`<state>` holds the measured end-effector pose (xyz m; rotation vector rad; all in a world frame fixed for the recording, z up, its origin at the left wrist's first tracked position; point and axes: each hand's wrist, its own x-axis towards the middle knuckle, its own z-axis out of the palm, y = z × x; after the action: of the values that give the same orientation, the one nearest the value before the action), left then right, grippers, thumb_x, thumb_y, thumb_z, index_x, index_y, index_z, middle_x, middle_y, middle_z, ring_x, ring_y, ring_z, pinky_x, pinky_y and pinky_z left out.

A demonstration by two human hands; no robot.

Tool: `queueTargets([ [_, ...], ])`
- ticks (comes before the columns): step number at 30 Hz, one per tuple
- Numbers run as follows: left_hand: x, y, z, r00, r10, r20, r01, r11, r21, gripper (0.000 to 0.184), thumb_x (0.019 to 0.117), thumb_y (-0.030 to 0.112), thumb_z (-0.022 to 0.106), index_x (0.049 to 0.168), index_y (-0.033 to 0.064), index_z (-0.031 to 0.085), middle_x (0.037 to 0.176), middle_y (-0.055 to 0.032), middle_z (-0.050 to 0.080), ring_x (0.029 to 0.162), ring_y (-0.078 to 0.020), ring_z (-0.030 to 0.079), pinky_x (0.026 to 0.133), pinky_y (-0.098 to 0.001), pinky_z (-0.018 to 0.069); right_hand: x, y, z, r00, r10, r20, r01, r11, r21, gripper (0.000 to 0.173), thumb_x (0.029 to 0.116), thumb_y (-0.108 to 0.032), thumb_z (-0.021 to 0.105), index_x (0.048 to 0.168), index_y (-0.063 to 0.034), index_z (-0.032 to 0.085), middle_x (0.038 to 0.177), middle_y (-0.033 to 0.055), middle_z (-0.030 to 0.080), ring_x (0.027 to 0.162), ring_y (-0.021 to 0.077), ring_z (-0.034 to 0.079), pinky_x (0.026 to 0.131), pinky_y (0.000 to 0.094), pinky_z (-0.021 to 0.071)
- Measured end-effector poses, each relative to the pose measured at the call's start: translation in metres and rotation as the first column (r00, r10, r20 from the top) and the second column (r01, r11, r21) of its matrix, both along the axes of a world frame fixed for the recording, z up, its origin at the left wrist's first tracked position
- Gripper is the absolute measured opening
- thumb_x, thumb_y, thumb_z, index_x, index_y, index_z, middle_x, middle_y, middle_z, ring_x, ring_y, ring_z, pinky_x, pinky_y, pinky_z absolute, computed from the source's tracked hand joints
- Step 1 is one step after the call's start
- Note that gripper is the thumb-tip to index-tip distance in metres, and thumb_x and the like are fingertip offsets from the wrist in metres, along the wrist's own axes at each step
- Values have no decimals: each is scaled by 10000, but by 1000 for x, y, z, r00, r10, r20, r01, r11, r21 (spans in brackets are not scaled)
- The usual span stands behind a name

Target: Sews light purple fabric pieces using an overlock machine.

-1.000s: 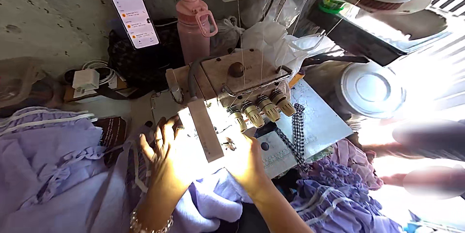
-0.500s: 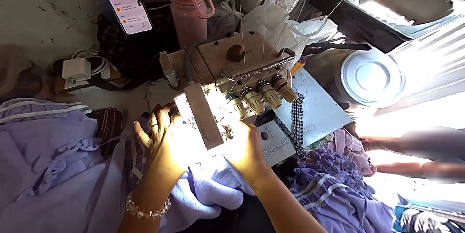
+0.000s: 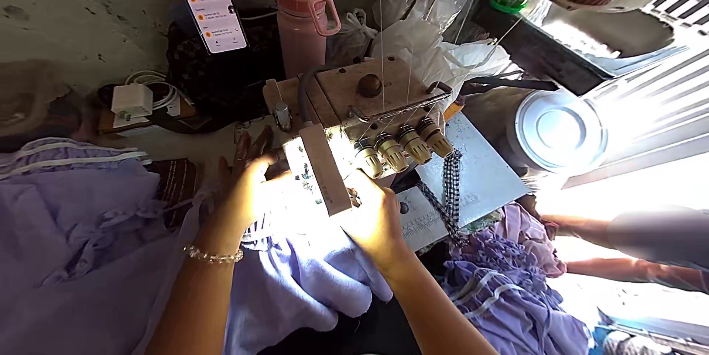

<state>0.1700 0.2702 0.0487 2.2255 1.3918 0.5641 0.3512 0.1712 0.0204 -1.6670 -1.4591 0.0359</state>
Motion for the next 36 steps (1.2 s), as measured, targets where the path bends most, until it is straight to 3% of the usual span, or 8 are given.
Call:
queueTargets([
  [10,16,-31,-1,987,149,-60,-116,918,379,194,974,108,597,1050,-58,662,1218,-277,636,1239,-481,567,1045,-765,276,0,1,1,1000,-4,21,4,1000,-7,228,809,-286,700,812,-59,718,648,50,654,579,188,641,499,389,468],
  [18,9,-39,-10,851,105,515,-139,990,28,212,1078,170,429,1121,22,575,938,-26,662,851,-30,625,819,-266,526,3,-3,-5,1000,19,-18,-19,1000,-11,154,756,-170,696,867,-65,716,656,25,635,577,147,590,530,381,464],
  [21,15,-41,-8,959,74,275,-132,971,198,201,1031,112,477,1080,-14,626,926,-136,655,929,-260,626,904,-527,392,4,-5,-6,997,46,-58,-47,999,-18,137,777,-187,705,861,-81,678,674,2,626,597,96,593,540,333,461],
  [25,14,-38,9,997,-4,-76,20,978,207,182,955,133,636,1076,1,665,1056,-209,696,1059,-427,631,856,-610,396,10,-11,-4,994,101,-52,-104,992,-67,153,829,-191,697,933,-83,671,709,-18,620,597,39,552,546,264,447],
  [28,5,-10,34,963,-202,-178,185,977,-104,227,965,217,677,1104,39,702,1081,-188,694,1086,-385,626,909,-621,401,15,-20,-2,993,116,18,-115,993,-15,214,881,-205,688,972,-12,699,687,-15,590,564,-12,447,537,177,375],
  [30,-12,36,-8,903,-429,-27,427,886,180,236,875,403,691,855,168,704,743,-9,646,674,-141,621,563,-386,476,16,-26,-1,991,123,60,-126,991,47,205,891,-186,674,935,14,674,691,-9,561,572,-35,415,544,141,346],
  [32,-12,69,-9,818,-572,61,570,820,48,205,815,471,724,787,269,720,691,136,623,613,52,554,533,-223,446,17,-31,2,986,144,79,-150,985,79,194,888,-165,660,911,27,647,730,12,556,599,-35,425,563,125,348],
  [36,-13,70,-3,884,-464,-53,467,877,115,232,808,509,718,793,281,755,727,119,667,648,6,595,569,-257,470,14,-34,9,983,173,62,-180,976,124,187,859,-153,662,883,32,648,762,14,564,637,-57,438,585,91,348],
])
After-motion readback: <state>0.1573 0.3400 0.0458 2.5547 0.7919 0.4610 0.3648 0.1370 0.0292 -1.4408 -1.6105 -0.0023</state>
